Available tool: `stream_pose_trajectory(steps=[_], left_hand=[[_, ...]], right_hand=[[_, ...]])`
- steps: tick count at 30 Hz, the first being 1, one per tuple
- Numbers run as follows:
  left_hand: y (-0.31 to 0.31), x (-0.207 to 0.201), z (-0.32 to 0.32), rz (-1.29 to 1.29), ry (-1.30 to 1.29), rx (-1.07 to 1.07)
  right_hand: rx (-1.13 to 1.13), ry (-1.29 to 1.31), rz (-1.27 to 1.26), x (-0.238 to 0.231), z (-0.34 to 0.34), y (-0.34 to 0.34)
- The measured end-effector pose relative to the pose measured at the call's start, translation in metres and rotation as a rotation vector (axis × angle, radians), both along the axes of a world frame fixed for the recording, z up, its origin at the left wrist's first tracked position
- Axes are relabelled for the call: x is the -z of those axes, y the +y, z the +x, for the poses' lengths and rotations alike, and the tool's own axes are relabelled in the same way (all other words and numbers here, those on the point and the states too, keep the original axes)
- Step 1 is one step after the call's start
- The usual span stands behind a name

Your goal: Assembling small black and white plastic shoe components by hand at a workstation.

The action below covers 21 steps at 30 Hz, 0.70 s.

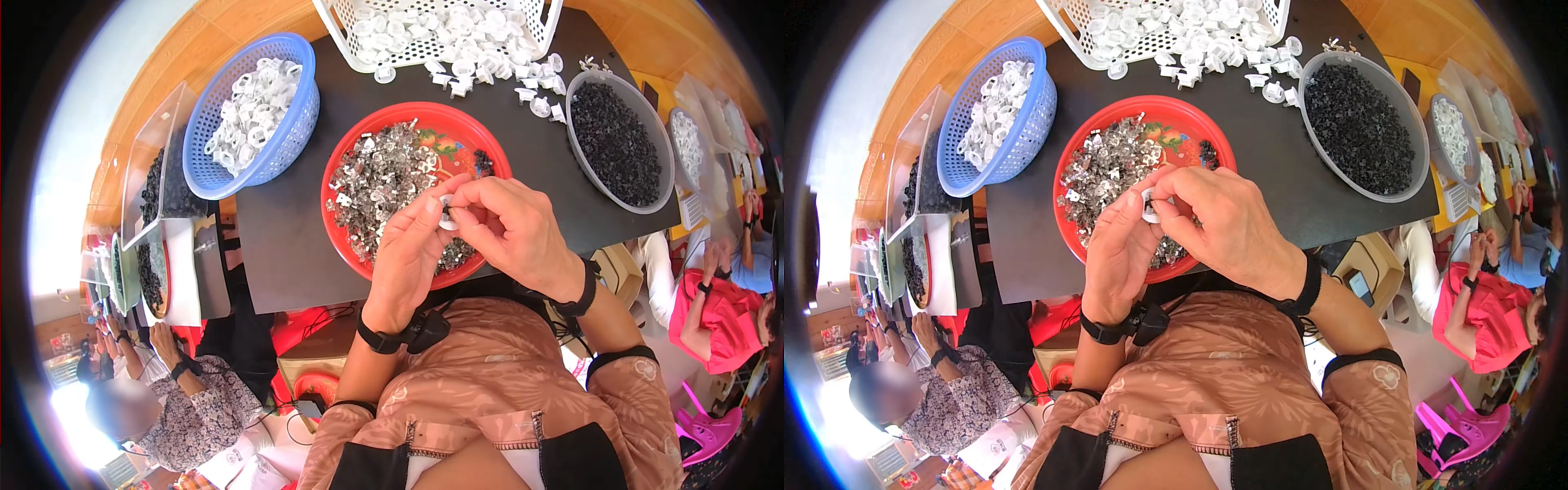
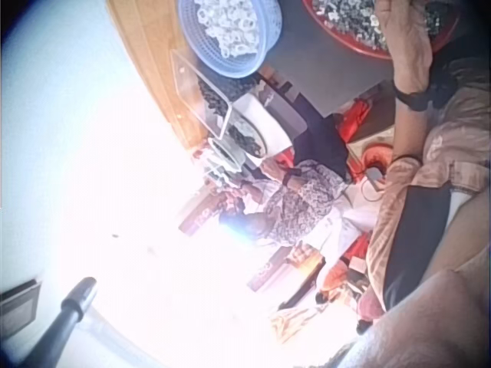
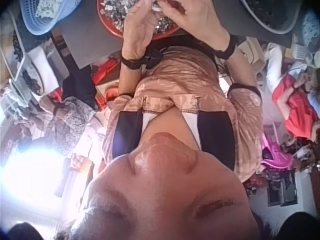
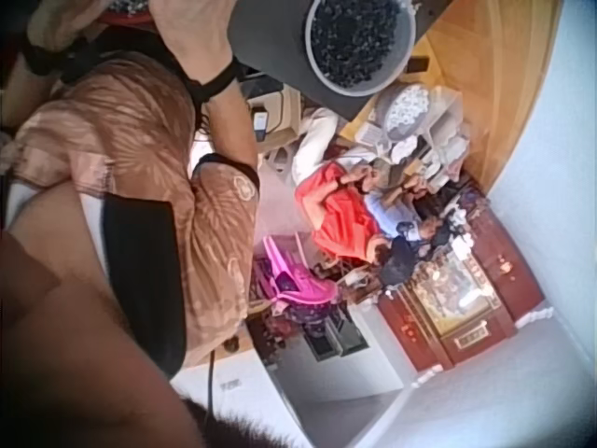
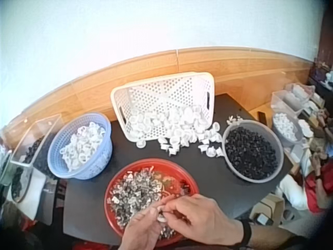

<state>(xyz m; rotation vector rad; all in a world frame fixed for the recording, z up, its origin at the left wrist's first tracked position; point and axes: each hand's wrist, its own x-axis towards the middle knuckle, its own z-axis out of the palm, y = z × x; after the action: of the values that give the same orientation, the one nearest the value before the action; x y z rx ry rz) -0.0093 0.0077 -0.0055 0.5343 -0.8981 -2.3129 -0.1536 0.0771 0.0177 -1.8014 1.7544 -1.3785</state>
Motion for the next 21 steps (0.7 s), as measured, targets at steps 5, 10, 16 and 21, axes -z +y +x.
stream_pose_trajectory(steps=[5, 10, 16, 21], left_hand=[[0.004, 0.004, -0.001, 0.052, 0.017, -0.074], [0.004, 0.014, 0.003, 0.101, 0.066, -0.052], [0.010, 0.002, 0.005, 0.019, 0.010, -0.077], [0.014, 0.000, 0.004, -0.004, -0.039, -0.061]], right_hand=[[-0.050, -0.035, -0.009, -0.002, -0.001, 0.000], [-0.072, -0.185, 0.031, -0.001, 0.001, 0.001], [-0.149, -0.272, 0.080, -0.006, -0.006, 0.006], [-0.212, -0.219, 0.013, -0.012, -0.010, 0.003]])
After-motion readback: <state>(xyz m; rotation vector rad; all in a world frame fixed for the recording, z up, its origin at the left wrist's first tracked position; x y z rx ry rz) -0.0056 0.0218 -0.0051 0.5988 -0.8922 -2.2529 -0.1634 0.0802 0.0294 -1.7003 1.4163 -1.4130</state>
